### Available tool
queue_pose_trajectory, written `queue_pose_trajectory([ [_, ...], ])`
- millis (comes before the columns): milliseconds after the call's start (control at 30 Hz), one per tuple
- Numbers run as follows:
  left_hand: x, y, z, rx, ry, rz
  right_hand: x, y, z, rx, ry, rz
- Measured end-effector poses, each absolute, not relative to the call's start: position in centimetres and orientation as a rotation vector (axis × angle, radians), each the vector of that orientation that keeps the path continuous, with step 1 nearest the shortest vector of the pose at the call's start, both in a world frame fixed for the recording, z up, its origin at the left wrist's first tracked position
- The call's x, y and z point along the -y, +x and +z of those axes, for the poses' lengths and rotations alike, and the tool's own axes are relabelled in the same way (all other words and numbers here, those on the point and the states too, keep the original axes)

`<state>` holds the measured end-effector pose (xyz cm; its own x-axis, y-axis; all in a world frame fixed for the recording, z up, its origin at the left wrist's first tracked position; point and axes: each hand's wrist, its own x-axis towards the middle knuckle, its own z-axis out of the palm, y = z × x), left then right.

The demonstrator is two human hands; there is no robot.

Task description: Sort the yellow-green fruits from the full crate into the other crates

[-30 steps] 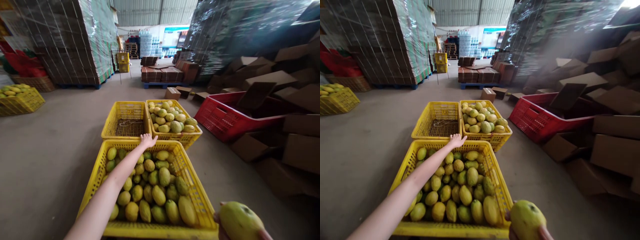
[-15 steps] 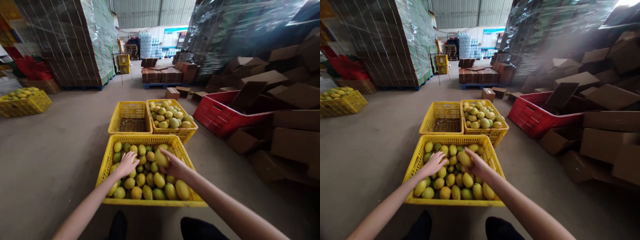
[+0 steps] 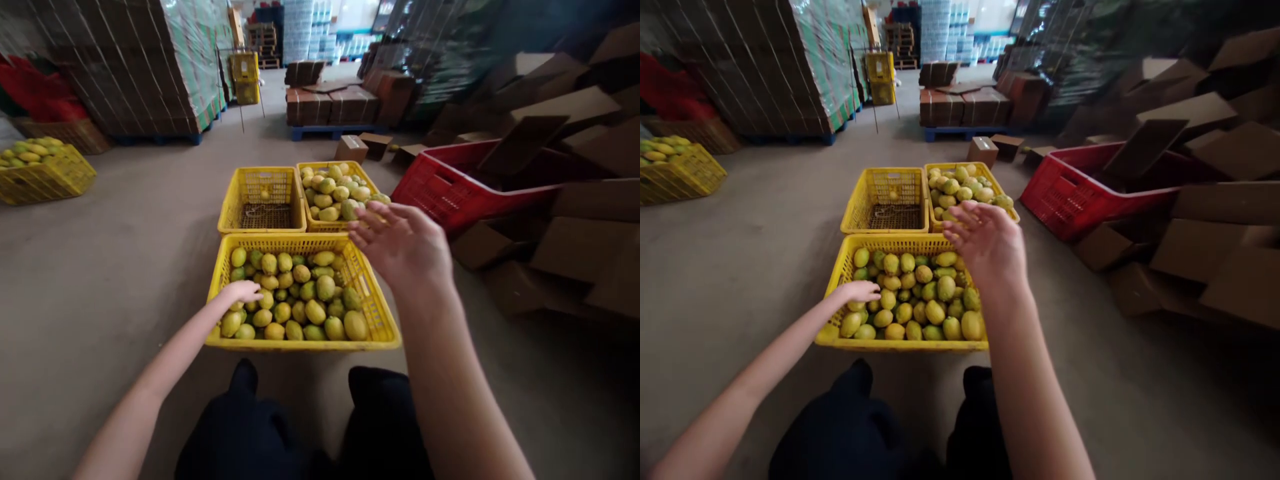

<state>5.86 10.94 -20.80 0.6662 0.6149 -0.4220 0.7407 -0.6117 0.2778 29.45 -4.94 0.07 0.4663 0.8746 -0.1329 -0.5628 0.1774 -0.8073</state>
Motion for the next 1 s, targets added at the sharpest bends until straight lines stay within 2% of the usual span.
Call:
queue_pose_trajectory([
  [200, -14.1, 9.7, -20.2, -1.025, 2.647, -0.515, 9.0, 31.0, -1.0, 0.398, -0.911, 0.894],
  [433, -15.0, 12.7, -22.5, -0.930, 2.853, -0.491, 8.2, 31.1, -5.0, 0.130, -0.819, 0.993],
  [600, -16.0, 12.6, -24.4, -0.904, 2.925, -0.449, 7.4, 31.6, -6.1, 0.015, -0.751, 1.063],
  [767, -16.2, 12.3, -24.3, -0.962, 2.818, -0.379, 6.5, 32.9, -7.2, -0.073, -0.706, 1.114],
  [867, -15.4, 12.2, -23.4, -1.069, 2.637, -0.226, 6.2, 33.4, -7.5, -0.169, -0.682, 1.115],
  [1000, -12.8, 12.2, -20.8, -1.288, 1.912, 0.338, 6.4, 33.8, -7.7, -0.243, -0.626, 1.197],
])
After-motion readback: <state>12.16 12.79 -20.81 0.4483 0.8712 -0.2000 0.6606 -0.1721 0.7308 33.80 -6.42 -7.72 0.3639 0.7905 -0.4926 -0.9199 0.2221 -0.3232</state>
